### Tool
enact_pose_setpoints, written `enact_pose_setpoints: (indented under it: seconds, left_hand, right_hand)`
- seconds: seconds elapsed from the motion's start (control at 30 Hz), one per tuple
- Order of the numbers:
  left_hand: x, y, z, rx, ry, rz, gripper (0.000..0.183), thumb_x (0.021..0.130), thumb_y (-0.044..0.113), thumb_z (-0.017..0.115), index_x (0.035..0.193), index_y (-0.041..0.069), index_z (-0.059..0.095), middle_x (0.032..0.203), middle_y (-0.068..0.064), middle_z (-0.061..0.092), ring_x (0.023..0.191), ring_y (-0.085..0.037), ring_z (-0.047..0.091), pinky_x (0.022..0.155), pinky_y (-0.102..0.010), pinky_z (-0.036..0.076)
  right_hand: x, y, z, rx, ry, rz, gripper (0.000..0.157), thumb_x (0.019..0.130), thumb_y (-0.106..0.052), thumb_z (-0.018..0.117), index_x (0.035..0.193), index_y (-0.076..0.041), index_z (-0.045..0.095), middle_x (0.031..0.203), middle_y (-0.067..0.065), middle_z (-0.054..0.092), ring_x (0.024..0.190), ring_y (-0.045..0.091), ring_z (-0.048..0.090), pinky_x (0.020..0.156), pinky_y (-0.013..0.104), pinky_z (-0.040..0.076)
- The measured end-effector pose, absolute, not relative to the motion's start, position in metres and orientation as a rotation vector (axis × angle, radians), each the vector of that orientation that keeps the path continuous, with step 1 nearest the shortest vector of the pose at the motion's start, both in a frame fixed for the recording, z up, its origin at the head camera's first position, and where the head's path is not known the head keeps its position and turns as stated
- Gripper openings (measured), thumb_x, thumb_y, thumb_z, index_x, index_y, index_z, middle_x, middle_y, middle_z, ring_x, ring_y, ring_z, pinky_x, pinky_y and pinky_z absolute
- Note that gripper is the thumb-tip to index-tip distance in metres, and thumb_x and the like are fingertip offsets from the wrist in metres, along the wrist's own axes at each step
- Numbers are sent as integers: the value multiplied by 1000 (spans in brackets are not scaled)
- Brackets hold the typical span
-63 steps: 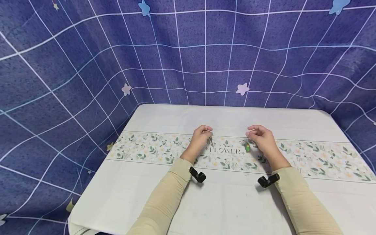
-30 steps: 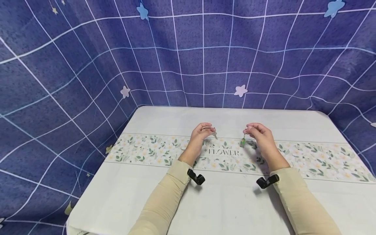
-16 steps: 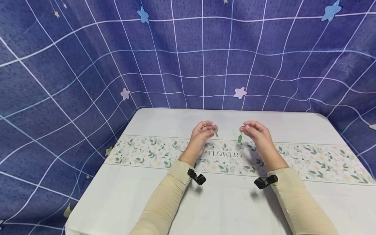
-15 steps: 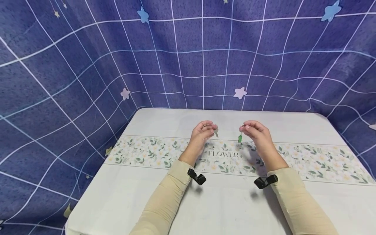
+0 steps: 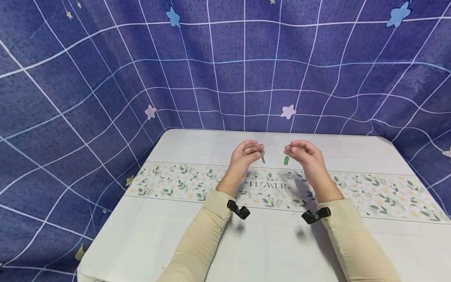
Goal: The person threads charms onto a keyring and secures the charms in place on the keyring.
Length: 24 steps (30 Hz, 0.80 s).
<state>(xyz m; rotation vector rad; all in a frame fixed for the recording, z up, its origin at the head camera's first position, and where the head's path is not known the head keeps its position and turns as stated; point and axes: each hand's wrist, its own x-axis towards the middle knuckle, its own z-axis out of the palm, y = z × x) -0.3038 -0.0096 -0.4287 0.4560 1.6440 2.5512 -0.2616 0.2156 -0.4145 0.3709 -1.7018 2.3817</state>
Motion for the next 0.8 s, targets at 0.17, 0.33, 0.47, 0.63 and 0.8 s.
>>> enact_pose_setpoints:
  seconds: [0.17, 0.33, 0.47, 0.63, 0.8]
  left_hand:
    - [-307, -6, -429, 492, 1660, 2543, 37, 90, -16, 63, 125, -7, 54, 102, 1, 74, 98, -14, 71, 94, -31, 54]
    - [-309, -3, -430, 534, 1724, 2532, 34, 91, -12, 65, 123, -5, 57, 102, 1, 75, 103, -17, 70, 97, -33, 53]
    - [-308, -1, -428, 560, 1759, 2517, 34, 91, -12, 66, 123, -5, 58, 100, 2, 74, 99, -14, 71, 95, -33, 54]
    - [-306, -2, -426, 600, 1790, 2476, 38, 91, -10, 67, 128, -5, 57, 105, -7, 75, 100, -15, 71, 96, -33, 54]
    - [-304, -4, -423, 645, 1876, 2387, 40, 94, -6, 66, 132, 2, 58, 115, -14, 73, 108, -19, 69, 99, -34, 52]
  right_hand:
    - [-263, 209, -410, 360, -1690, 2376, 12, 98, 3, 61, 110, 2, 62, 98, 3, 75, 93, 17, 73, 89, 26, 56]
    - [-266, 204, -408, 355, -1696, 2343, 15, 96, 6, 63, 110, 3, 62, 97, 2, 75, 91, 16, 74, 88, 26, 56]
    - [-268, 201, -407, 376, -1699, 2315, 20, 94, 9, 65, 112, 8, 59, 96, 1, 76, 89, 14, 74, 87, 26, 57]
    - [-268, 197, -407, 370, -1711, 2279, 21, 92, 11, 65, 112, 7, 60, 95, 0, 76, 87, 13, 74, 87, 24, 56]
    - [-267, 196, -405, 348, -1721, 2266, 20, 92, 9, 67, 111, 5, 62, 95, 0, 76, 87, 12, 74, 86, 23, 56]
